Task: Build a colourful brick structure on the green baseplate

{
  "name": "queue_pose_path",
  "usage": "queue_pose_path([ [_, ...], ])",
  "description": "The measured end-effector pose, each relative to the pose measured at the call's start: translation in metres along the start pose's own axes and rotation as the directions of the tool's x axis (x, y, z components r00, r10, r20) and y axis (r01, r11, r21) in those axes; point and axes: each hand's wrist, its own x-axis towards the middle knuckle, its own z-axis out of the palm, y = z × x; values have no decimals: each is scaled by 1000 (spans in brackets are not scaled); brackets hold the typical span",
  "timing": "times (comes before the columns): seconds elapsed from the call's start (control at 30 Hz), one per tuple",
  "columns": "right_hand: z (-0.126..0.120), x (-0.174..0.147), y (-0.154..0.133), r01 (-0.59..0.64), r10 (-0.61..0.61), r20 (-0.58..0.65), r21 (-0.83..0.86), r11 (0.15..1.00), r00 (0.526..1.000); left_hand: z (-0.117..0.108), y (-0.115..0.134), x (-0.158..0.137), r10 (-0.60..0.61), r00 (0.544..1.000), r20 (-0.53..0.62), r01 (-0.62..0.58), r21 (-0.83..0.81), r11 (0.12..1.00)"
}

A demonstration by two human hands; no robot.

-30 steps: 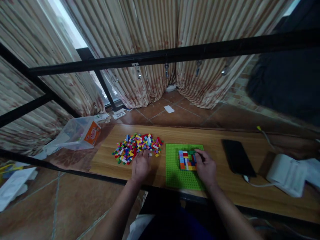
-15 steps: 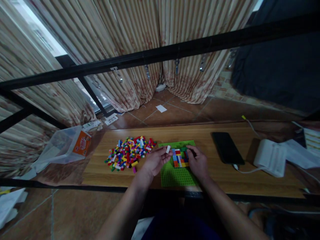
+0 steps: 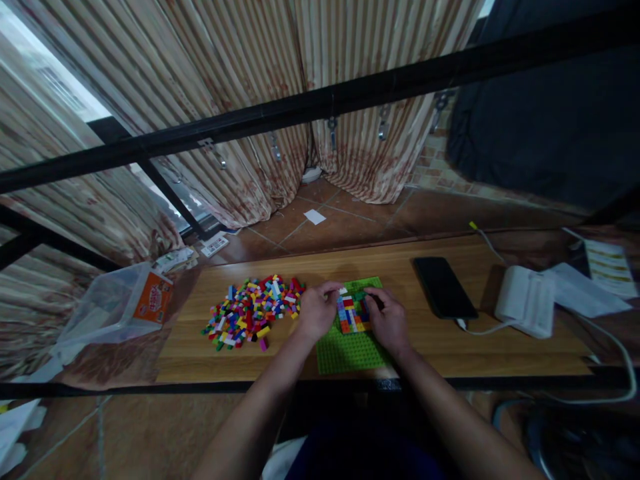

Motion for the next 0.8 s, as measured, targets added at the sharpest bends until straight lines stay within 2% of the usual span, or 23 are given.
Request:
queue_pose_path([
  [0.13, 0, 0, -1, -3, 4, -7, 15, 1000, 1000, 11, 7, 6, 21, 999, 34, -25, 134, 991],
  [0.3, 0, 0, -2, 1, -1, -8, 9, 1000, 1000, 24, 2, 6, 8, 999, 50, -16, 153, 988],
  [0.43, 0, 0, -3, 5, -5, -6, 2, 1000, 1000, 26, -3, 4, -2, 999, 49, -7, 189, 982],
  [0.6, -1, 0, -3, -1, 1, 2, -8, 1000, 1000, 21, 2, 4, 56, 987, 153, -113, 391, 913],
  [0.8, 0, 0, 1, 0, 0, -2, 2, 1000, 1000, 21, 4, 6, 137, 961, 238, -244, 510, 824],
])
